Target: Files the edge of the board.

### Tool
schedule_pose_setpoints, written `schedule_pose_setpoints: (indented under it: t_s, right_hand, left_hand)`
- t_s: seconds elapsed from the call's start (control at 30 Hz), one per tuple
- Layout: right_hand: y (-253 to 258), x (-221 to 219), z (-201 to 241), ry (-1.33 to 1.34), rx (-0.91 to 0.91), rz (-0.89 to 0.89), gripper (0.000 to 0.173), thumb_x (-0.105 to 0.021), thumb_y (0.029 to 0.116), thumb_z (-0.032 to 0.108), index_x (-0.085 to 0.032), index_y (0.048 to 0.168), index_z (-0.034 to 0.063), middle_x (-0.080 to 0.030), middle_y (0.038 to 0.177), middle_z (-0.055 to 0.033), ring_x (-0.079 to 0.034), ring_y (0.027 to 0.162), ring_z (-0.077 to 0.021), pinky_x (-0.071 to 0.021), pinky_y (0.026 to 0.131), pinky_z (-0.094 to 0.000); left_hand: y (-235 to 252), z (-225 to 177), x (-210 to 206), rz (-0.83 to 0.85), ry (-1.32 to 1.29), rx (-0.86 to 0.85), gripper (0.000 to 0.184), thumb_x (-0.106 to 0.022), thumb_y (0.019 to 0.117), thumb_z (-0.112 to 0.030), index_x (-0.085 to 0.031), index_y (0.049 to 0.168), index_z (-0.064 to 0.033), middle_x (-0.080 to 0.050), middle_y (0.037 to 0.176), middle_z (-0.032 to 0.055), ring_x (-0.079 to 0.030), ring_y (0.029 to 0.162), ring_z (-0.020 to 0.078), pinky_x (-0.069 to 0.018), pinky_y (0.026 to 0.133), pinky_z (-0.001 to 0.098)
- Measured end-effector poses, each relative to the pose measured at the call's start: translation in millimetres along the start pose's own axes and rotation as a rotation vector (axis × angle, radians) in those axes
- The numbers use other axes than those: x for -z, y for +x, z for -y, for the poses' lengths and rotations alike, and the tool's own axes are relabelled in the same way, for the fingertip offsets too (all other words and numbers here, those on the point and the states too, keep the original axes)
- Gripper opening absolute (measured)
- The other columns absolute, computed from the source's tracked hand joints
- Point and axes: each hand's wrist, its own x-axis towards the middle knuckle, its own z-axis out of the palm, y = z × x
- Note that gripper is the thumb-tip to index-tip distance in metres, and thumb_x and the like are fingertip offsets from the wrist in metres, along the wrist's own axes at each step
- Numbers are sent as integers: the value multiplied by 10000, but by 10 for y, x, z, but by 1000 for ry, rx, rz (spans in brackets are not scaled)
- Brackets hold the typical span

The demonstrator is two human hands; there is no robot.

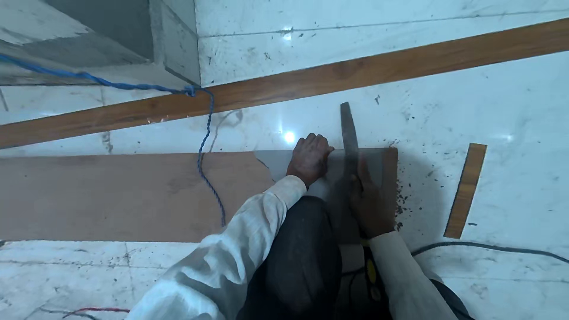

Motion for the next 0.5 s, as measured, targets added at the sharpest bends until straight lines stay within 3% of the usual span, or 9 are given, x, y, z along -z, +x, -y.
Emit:
schedule_pose_setpoints:
  t_s: [0.07,0.1,0.13,0.2,0.33,0.5]
  right_hand:
    - [40,13,-52,23,10,4,560,-452,1091,194,-289,1625,160,-704,1086,-251,-685,796,-411,-528,720,-599]
    - [-3,-1,-133,88,19,-7,558,-461,1085,218,-311,1620,169,-704,960,-197,-645,671,-321,-533,618,-528]
    - [-59,13,-190,174,11,-8,562,-466,1077,226,-319,1616,168,-660,812,-134,-584,566,-241,-518,520,-451]
    - [-210,120,-194,396,-92,71,563,-438,1092,225,-273,1629,196,-547,665,-47,-484,448,-145,-459,407,-334]
    - [-329,127,-195,644,-166,153,569,-386,1093,179,-225,1639,188,-478,623,-5,-430,398,-107,-422,358,-279]
    - [-347,83,-185,662,-206,169,569,-401,1095,161,-227,1636,182,-482,634,-2,-437,413,-93,-409,363,-256]
  left_hand:
    - [20,16,4,-25,10,-2,267,-573,1030,-153,-691,969,78,-709,1001,232,-694,1002,396,-542,842,506]
    - [5,26,-7,-35,6,-1,260,-575,1028,-153,-690,959,70,-708,986,224,-694,989,389,-543,831,501]
    - [4,32,-12,-31,-9,3,258,-573,1032,-154,-689,959,65,-705,983,219,-690,987,385,-538,832,499]
    - [6,31,-23,-22,-30,4,262,-570,1034,-153,-692,964,69,-706,991,224,-690,990,391,-536,836,501]
    - [17,32,-18,-36,-13,-3,268,-564,1036,-155,-682,944,67,-700,976,222,-686,980,387,-532,830,490]
    - [12,24,-12,-49,-6,-7,270,-567,1032,-147,-683,933,76,-702,970,228,-689,972,389,-531,823,487]
